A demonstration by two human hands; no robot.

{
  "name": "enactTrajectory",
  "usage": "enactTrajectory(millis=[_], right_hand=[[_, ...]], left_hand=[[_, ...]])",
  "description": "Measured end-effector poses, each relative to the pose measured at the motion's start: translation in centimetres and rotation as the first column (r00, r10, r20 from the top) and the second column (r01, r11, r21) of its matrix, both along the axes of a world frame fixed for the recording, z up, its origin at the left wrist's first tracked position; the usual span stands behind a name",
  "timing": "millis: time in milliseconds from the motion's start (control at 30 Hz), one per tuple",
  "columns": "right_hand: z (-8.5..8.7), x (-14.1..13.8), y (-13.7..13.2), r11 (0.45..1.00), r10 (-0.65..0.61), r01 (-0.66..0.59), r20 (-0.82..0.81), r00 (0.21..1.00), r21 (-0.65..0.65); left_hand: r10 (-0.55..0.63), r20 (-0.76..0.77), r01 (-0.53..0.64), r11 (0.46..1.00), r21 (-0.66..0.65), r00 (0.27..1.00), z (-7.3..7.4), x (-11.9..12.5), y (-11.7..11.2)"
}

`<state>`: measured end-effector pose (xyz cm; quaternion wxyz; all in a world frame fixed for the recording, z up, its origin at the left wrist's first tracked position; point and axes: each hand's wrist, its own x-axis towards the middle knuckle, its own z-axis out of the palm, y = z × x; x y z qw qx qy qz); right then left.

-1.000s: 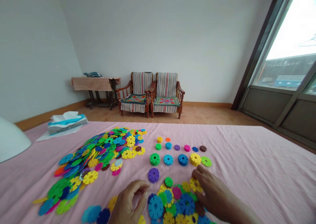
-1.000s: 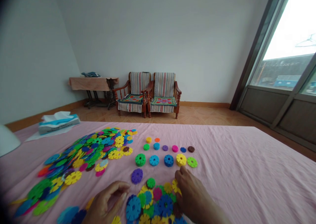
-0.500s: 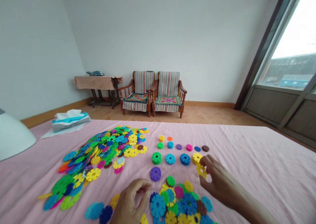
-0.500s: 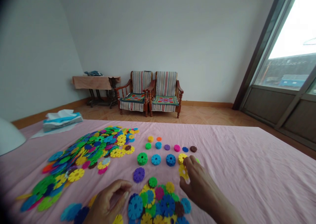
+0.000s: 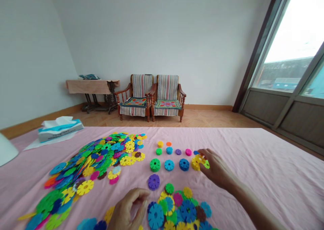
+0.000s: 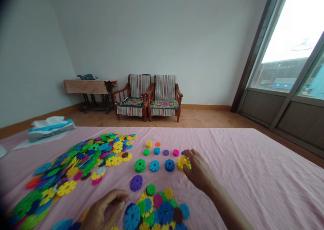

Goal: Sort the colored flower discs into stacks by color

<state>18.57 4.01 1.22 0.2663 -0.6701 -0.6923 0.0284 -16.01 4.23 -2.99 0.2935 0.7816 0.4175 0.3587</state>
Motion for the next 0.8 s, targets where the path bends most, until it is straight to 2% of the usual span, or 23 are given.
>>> enactTrajectory(millis=[167,800], right_hand=[[-0.75,-0.37,0.31,1.000,0.014,-0.013,-0.031,0.999,0.029],[-1.03,-0.66,0.43,1.000,0.002,-0.002,0.014,1.000,-0.011]], left_hand=[[-0.016,-0.021,0.016,1.000,-0.004,1.000,-0.07,-0.14,-0.01],[-0.005,-0.005,0.006,1.000,0.023,1.000,0.12,0.00,-0.03]])
